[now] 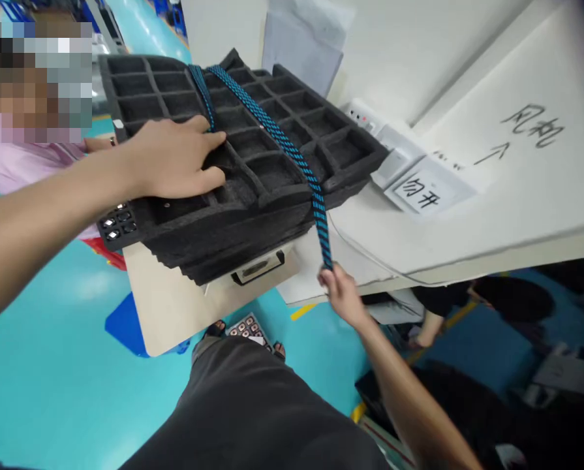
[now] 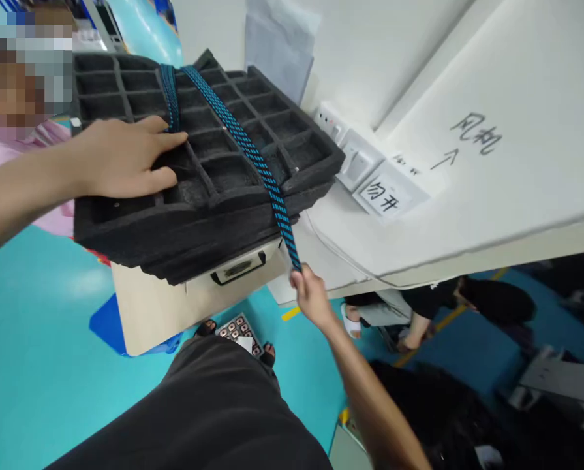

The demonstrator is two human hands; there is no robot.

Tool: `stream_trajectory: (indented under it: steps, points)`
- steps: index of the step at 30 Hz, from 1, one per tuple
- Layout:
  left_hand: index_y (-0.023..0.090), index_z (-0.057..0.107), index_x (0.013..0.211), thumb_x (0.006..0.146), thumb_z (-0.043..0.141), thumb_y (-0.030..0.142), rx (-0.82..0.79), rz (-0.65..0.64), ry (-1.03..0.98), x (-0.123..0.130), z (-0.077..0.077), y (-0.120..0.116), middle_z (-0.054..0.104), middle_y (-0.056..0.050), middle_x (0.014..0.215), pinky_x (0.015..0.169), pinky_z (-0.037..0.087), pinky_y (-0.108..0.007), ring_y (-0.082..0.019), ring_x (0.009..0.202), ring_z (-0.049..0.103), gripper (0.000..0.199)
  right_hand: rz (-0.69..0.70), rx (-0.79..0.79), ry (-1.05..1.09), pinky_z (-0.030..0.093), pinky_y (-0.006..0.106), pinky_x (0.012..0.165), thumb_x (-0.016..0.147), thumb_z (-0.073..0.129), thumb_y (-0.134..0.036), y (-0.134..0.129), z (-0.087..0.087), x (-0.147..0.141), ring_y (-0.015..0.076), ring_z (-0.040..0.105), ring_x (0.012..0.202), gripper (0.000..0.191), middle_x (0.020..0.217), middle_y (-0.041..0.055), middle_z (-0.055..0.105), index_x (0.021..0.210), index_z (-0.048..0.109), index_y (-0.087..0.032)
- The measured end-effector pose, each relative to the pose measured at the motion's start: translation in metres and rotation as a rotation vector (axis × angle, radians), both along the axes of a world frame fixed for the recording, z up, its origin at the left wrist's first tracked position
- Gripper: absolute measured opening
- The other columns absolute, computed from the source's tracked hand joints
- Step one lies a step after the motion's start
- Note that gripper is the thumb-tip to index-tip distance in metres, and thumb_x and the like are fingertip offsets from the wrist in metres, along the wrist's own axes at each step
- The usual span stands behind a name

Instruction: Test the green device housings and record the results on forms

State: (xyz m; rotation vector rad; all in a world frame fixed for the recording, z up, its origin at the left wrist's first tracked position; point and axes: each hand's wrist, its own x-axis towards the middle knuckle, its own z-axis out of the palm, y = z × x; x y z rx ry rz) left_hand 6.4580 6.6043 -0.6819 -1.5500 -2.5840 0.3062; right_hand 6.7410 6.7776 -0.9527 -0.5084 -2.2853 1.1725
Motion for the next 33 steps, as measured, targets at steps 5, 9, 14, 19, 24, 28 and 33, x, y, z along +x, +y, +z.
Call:
stream_trajectory:
  steps: [5, 9, 14, 19, 24, 28, 33]
  points:
    - [0.021, 0.038, 0.159, 0.094, 0.048, 0.048, -0.031, -0.017, 0.004, -0.001, -0.001, 0.005, 0.048, -0.018, 0.146, 0.091, 0.043, -0.077, -0.047, 0.112, 0.055, 0.071, -0.052, -0.064, 0.130, 0.046, 0.035, 0.076, 0.102, 0.029, -0.052, -0.030, -0.086, -0.061, 0.0190, 0.056, 0.073, 0.041, 0.078, 0.0053, 0.059, 0.079, 0.049, -0.023]
    - [0.017, 0.045, 0.155, 0.096, 0.048, 0.047, -0.014, -0.100, 0.078, 0.004, -0.007, 0.005, 0.054, -0.020, 0.137, 0.082, 0.046, -0.082, -0.057, 0.113, 0.058, 0.067, -0.088, -0.098, 0.145, 0.047, 0.038, 0.084, 0.101, 0.027, -0.048, -0.039, -0.130, -0.077, 0.0208, 0.057, 0.083, 0.036, 0.084, 0.0065, 0.058, 0.084, 0.046, -0.024]
    - [0.011, 0.050, 0.151, 0.096, 0.049, 0.048, 0.023, -0.139, 0.071, 0.011, -0.011, 0.006, 0.056, -0.023, 0.132, 0.079, 0.044, -0.084, -0.063, 0.114, 0.056, 0.067, -0.146, -0.120, 0.157, 0.046, 0.040, 0.086, 0.100, 0.029, -0.047, -0.050, -0.159, -0.079, 0.0207, 0.055, 0.081, 0.029, 0.083, 0.0044, 0.055, 0.087, 0.042, -0.024]
    - [0.006, 0.054, 0.147, 0.096, 0.048, 0.046, 0.055, -0.152, 0.061, 0.015, -0.012, 0.005, 0.057, -0.026, 0.131, 0.082, 0.044, -0.082, -0.061, 0.115, 0.057, 0.065, -0.259, -0.136, 0.200, 0.047, 0.038, 0.083, 0.100, 0.023, -0.049, -0.068, -0.163, -0.109, 0.0202, 0.056, 0.080, 0.030, 0.084, 0.0039, 0.053, 0.091, 0.038, -0.025]
    - [0.007, 0.062, 0.136, 0.100, 0.034, 0.041, 0.078, -0.076, 0.085, 0.023, -0.010, 0.003, 0.060, -0.022, 0.134, 0.091, 0.047, -0.072, -0.046, 0.117, 0.061, 0.057, -0.291, -0.127, 0.227, 0.048, 0.040, 0.088, 0.100, 0.026, -0.052, -0.079, -0.148, -0.110, 0.0212, 0.056, 0.085, 0.034, 0.087, 0.0060, 0.056, 0.091, 0.044, -0.024]
    - [0.011, 0.068, 0.114, 0.093, 0.044, 0.016, 0.418, 0.110, -0.078, 0.017, 0.015, 0.009, 0.067, -0.011, 0.128, 0.104, 0.042, -0.057, -0.027, 0.115, 0.058, 0.032, -0.355, -0.087, 0.350, 0.046, 0.052, 0.093, 0.095, 0.043, -0.053, -0.086, -0.100, -0.071, 0.0294, 0.057, 0.099, 0.034, 0.101, 0.0135, 0.058, 0.104, 0.051, -0.021]
    - [0.025, 0.051, 0.086, 0.105, 0.033, 0.035, 0.793, 0.342, -0.734, 0.002, 0.068, 0.017, 0.073, 0.005, 0.105, 0.090, 0.052, -0.044, -0.007, 0.085, 0.049, 0.028, -0.335, 0.091, 0.866, 0.049, 0.049, 0.093, 0.099, 0.045, -0.038, -0.093, 0.067, -0.058, 0.0274, 0.063, 0.097, 0.018, 0.098, 0.0096, 0.061, 0.105, 0.056, -0.026]
